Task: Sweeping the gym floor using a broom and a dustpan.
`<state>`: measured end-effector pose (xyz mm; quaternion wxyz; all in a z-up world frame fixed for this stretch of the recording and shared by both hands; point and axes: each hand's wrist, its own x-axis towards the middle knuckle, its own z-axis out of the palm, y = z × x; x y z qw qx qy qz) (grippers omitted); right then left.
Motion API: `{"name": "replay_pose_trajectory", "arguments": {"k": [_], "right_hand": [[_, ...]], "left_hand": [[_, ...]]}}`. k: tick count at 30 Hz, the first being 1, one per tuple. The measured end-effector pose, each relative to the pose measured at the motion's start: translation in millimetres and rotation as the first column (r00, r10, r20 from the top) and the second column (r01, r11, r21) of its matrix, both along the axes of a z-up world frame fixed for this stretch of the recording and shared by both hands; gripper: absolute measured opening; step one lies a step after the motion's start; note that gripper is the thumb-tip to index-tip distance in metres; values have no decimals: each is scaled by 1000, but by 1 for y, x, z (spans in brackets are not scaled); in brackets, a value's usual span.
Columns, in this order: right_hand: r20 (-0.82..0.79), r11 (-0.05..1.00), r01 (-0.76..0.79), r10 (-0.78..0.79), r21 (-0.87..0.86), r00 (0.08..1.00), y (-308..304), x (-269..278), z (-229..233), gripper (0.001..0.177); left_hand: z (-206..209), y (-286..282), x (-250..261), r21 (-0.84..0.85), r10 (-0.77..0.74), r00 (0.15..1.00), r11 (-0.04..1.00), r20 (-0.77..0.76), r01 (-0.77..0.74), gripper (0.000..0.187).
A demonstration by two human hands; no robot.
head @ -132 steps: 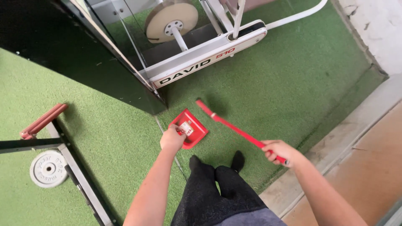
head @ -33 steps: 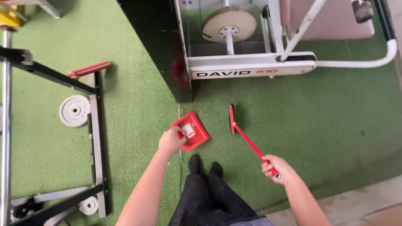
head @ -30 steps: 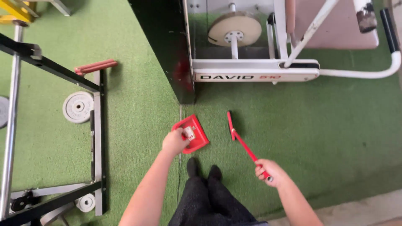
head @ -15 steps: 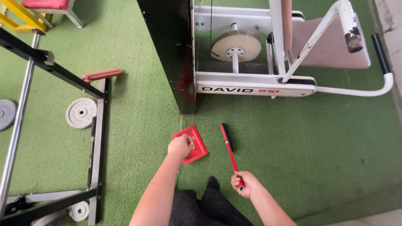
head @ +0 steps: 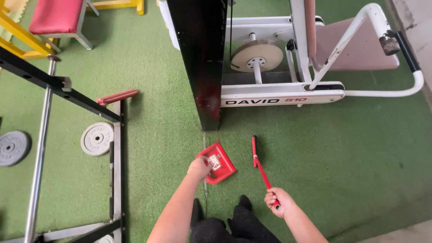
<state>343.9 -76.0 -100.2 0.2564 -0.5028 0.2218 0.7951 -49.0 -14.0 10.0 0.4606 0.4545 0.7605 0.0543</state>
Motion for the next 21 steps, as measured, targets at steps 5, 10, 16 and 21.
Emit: {"name": "replay_pose_trajectory", "arguments": {"k": [5, 10, 16, 21], "right_hand": [[114, 995, -98, 96, 15, 989, -27, -42, -6, 19], [336, 963, -268, 241, 38, 911, -48, -65, -5, 14], [555, 868, -462, 297, 182, 777, -58, -13, 20, 10], [711, 872, -485, 296, 73, 638, -54, 29, 64, 34]], "left_hand": [[-90, -9, -43, -277, 373, 837, 920, 401, -277, 26], [-92, -11, -61, -394, 342, 826, 905, 447, -161, 33], [-23, 3, -69, -153, -146, 980, 974, 136, 166, 36], [-24, 23, -77, 13, -217, 973, 976, 75, 217, 28]]}}
